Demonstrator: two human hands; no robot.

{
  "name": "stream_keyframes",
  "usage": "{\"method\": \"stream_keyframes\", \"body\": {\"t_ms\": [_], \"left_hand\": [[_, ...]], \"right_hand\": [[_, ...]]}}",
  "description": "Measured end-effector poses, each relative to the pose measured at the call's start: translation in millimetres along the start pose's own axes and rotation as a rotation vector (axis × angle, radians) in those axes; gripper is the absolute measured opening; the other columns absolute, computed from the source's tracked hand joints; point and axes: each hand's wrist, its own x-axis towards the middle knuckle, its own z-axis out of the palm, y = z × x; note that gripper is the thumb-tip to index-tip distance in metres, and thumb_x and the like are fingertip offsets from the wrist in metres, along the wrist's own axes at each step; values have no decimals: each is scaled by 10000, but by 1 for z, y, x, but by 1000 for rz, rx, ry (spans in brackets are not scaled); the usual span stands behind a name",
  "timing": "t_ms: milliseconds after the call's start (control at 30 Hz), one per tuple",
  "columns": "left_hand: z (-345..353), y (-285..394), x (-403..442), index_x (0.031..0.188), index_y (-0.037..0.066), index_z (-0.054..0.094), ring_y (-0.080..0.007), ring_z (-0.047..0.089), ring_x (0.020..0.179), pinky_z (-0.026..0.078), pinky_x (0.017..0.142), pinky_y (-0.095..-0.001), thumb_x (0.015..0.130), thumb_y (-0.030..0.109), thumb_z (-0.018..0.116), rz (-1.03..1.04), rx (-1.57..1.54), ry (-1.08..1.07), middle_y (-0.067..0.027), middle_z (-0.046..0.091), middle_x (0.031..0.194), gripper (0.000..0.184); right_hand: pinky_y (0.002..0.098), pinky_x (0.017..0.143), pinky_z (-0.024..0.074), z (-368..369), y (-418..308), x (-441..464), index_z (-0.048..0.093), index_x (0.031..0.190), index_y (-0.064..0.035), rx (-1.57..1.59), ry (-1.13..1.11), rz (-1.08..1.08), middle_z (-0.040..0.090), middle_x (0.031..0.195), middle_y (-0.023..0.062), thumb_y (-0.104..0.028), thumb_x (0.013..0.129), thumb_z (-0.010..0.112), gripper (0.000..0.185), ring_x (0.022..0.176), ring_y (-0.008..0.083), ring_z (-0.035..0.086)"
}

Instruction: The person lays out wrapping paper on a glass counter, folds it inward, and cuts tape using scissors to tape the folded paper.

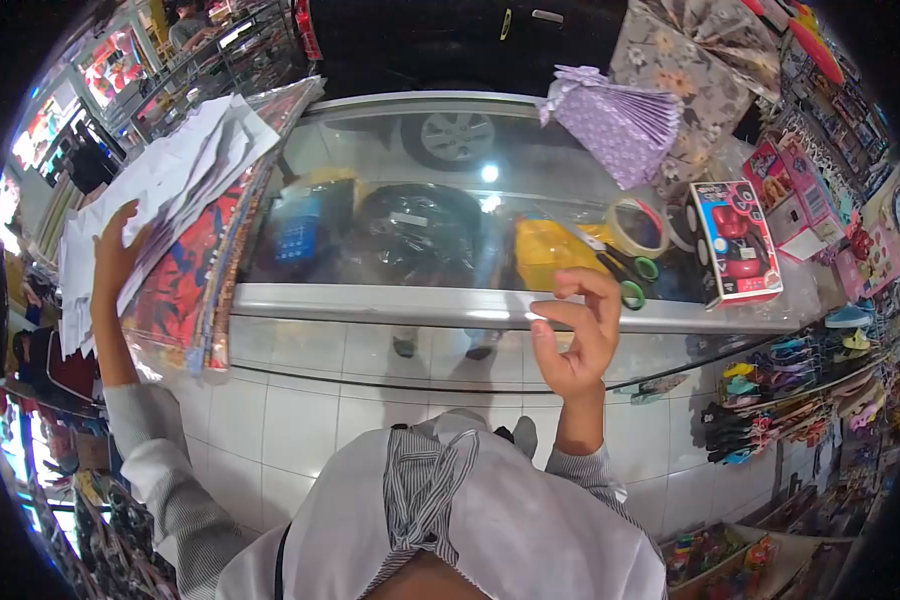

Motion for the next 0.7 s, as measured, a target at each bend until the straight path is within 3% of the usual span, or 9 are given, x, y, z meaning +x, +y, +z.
{"method": "stream_keyframes", "body": {"t_ms": [33,100,133,233,300,333,467,567,700], "left_hand": [[10,-12,9,1125,176,627,-222,608,1072,212,1053,-673,835,293,704,-4,43,16,4,665,1089,322],[11,-39,35,1035,159,684,-202,622,1030,216,1054,-674,797,327,737,-4,117,-354,1,681,1044,296],[9,-49,37,941,134,718,-212,644,952,238,1058,-639,806,302,729,102,76,-225,-18,704,958,216],[-1,-115,79,927,116,722,-246,667,884,279,1053,-586,835,258,699,265,-249,-229,-42,715,904,170],[-27,-112,86,926,86,722,-268,681,842,332,1030,-531,860,217,669,252,-160,-50,-71,721,877,156],[-40,-111,93,947,67,723,-281,682,861,356,1025,-529,877,222,647,151,-59,-91,-103,717,919,186],[-64,-120,99,1017,82,711,-297,667,870,366,1047,-518,904,217,605,286,293,178,-128,700,964,206],[-64,-132,89,1067,91,696,-299,666,862,401,1035,-480,903,184,597,318,228,229,-129,694,985,212],[-61,-157,66,1105,121,686,-308,658,866,434,1016,-470,896,142,587,314,295,134,-112,690,999,232]], "right_hand": [[351,799,448,10,-6,0,663,878,-30,-1,11,26,518,1146,149,-48,740,653,139,893,221,500],[348,802,444,32,-20,5,661,875,-28,-5,38,77,517,1145,150,-33,740,651,135,886,221,498],[343,805,441,42,-28,11,661,879,-26,-12,23,78,524,1133,142,-13,749,652,132,910,225,512],[332,807,442,77,-49,52,662,885,-30,-72,-178,-4,542,1102,132,-24,767,664,118,968,235,533],[339,823,450,114,-67,84,665,888,-32,63,-316,15,560,1054,118,-62,775,693,120,1013,254,548],[349,836,455,138,-74,98,661,896,-34,91,-342,-39,565,1047,114,-81,774,700,136,1014,266,552],[388,854,465,241,-98,143,622,955,-40,204,-502,-260,579,1044,89,-137,795,690,199,1002,277,569],[396,844,462,330,-117,162,594,979,-57,318,-691,-350,584,1043,71,-189,833,649,204,1021,282,567],[396,808,441,451,-123,151,633,986,-113,-151,-689,-525,589,964,50,-252,823,659,215,993,230,573]]}}
